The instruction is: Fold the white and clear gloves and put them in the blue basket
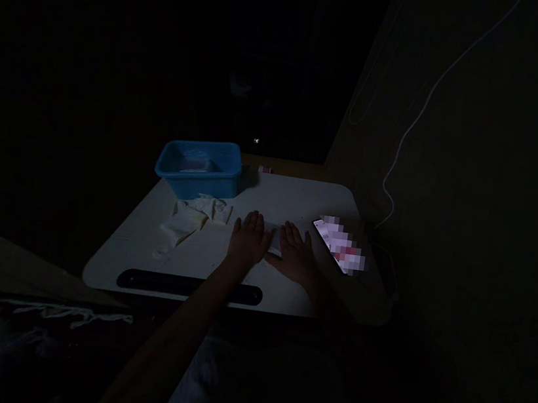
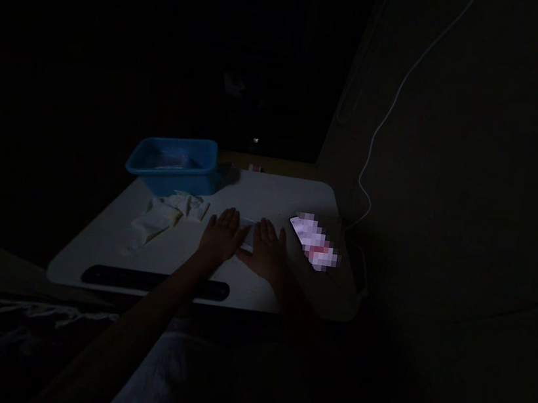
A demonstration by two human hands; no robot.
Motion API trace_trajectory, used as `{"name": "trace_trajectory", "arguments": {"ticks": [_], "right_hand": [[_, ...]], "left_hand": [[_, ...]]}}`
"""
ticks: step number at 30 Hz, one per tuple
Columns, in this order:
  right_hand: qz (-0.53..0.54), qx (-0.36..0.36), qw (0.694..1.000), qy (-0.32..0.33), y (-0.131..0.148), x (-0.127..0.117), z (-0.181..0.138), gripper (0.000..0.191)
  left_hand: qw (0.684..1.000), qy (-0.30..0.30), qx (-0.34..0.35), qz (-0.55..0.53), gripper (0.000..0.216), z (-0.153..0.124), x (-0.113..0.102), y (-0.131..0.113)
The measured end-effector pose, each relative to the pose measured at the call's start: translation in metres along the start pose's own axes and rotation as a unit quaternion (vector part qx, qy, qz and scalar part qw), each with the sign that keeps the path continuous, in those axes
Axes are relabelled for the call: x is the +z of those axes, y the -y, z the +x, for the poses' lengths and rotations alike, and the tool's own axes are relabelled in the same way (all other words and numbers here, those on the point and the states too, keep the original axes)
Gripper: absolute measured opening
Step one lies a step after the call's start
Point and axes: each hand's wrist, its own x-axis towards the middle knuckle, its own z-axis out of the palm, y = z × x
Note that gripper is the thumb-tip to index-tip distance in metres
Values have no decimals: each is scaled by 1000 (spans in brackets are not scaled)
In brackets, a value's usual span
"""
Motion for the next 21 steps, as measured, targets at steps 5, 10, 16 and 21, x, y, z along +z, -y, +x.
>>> {"name": "trace_trajectory", "arguments": {"ticks": [5, 10, 16, 21], "right_hand": [[3, 4, 1000, 10, 1, -1, 0, 82], [-5, 5, 1000, 6, 1, -3, -1, 80], [0, 3, 1000, 6, 1, -3, -1, 81], [-3, 2, 1000, -7, 1, -1, -1, 77]], "left_hand": [[997, -33, -70, 8, 63, 0, 3, -1], [996, -42, -78, 11, 63, 0, 5, -1], [996, -50, -77, 7, 63, 0, 6, 0], [997, -77, 3, -20, 57, -1, -1, 1]]}}
